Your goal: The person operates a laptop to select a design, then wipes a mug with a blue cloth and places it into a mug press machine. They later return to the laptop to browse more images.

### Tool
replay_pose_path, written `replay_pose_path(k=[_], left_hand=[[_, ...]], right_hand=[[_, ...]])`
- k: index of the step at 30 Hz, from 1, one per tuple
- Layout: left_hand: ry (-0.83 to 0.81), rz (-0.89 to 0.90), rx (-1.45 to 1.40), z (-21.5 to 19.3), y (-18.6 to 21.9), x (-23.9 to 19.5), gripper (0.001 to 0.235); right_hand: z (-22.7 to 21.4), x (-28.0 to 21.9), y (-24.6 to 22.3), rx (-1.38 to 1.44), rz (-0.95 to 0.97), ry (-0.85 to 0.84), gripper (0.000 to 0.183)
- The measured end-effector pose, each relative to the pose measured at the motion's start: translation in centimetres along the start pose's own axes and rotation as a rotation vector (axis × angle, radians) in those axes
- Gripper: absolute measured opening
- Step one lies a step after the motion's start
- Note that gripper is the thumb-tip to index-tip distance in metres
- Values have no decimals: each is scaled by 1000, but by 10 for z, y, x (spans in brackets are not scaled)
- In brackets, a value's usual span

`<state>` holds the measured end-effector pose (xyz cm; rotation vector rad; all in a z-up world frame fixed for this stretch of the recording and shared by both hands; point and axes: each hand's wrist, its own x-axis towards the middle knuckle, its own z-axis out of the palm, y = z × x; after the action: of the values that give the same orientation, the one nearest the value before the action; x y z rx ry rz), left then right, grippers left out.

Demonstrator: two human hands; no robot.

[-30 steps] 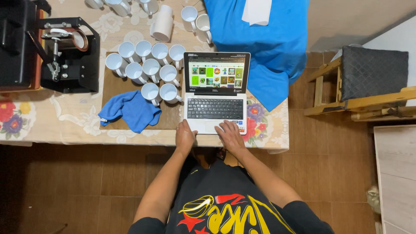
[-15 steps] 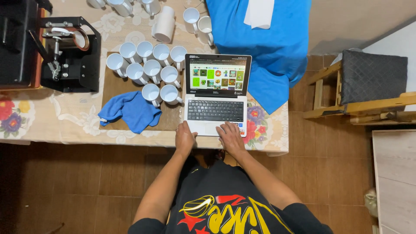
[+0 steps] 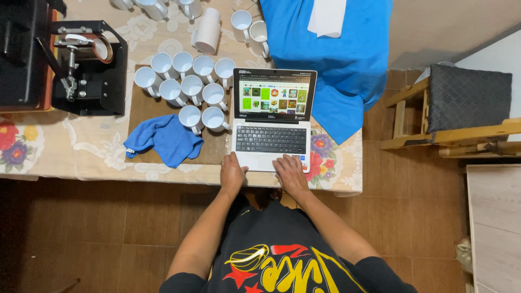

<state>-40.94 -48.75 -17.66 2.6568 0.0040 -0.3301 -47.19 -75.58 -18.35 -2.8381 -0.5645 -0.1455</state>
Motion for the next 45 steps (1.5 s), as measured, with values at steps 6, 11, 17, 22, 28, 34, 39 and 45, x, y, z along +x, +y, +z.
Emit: replay_pose_path(k=[6,11,17,22,28,34,39,45], left_hand=[[2,-4,17,-4,3,-2,86],[-9,-18,4,-11,8,-4,83],[-23,-39,-10,-17,13,-7,81],[-23,-44,-10,-19,15,-7,80],[-59,-67,-16,-22,17,-8,82],[-68,-75,-7,-21,16,-6,81],[-54,-70,-17,-23,19,-8,80],[-38,-62,-12,-12,11,-4,81]], right_hand=[[-3,0,-3,2,19,5,54],[0,-1,-3,-15,8,28,55],[6,-3,-1,-2,-4,67,54],[6,-2,0,0,-16,85,54],[9,-4,1,-35,-14,64,53],[9,-3,0,-32,-24,90,53],[-1,-2,-4,-36,-1,43,45],[4,-4,-3,-42,-17,84,49]])
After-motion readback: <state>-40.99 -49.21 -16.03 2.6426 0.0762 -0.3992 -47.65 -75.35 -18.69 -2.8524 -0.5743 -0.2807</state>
